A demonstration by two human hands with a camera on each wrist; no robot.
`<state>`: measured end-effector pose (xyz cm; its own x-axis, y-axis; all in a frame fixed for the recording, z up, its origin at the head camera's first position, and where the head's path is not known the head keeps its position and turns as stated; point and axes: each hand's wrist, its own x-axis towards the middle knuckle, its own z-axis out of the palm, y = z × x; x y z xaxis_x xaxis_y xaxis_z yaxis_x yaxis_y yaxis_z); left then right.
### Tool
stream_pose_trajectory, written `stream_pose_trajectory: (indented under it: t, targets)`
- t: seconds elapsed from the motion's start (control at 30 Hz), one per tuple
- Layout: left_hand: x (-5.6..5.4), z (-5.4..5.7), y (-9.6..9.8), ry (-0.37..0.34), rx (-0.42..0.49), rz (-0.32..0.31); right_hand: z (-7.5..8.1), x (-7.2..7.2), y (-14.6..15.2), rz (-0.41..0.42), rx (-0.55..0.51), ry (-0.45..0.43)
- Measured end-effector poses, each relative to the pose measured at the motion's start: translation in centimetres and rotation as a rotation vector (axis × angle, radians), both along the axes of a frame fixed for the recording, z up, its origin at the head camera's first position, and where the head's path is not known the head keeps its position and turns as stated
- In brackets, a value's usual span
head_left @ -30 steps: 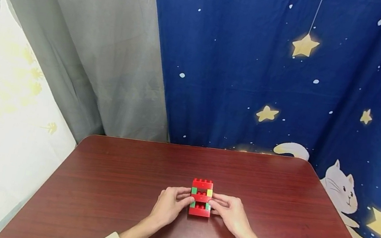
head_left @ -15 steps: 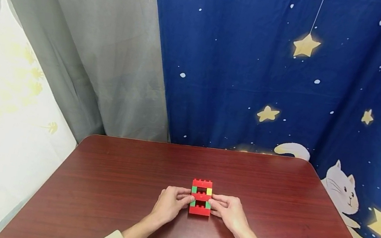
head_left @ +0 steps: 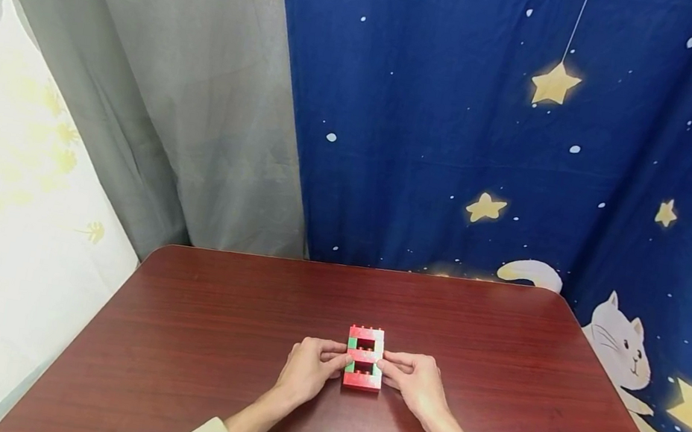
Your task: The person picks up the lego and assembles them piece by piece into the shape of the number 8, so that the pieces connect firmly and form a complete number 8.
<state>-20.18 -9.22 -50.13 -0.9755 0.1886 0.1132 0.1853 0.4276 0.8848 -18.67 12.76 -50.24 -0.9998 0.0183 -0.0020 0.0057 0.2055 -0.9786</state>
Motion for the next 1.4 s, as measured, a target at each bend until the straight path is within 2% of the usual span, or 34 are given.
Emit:
stream_pose_trajectory:
  t: [0.33,0.57,0.8,1.4]
  targets:
    - [-0.2,-0.2,0.1,-0.01,0.015,0.028,-0.2,-0.2,-0.2,-0.045,0.053,0.038]
    - [-0.5,-0.3,0.3,0.004,0.009,0.038,-0.5,-0.5,-0.3,-0.073,0.044,0.041]
    - [-0.6,-0.3,0.4,0.016,-0.002,0.053,-0.6,-0.7,-0.3,-0.074,0.101,0.079]
    - [-1.1,-0.2,0.5,0.055,-0.071,0.081,-0.7,-1.0,-0.4,-0.104,0.126,0.053]
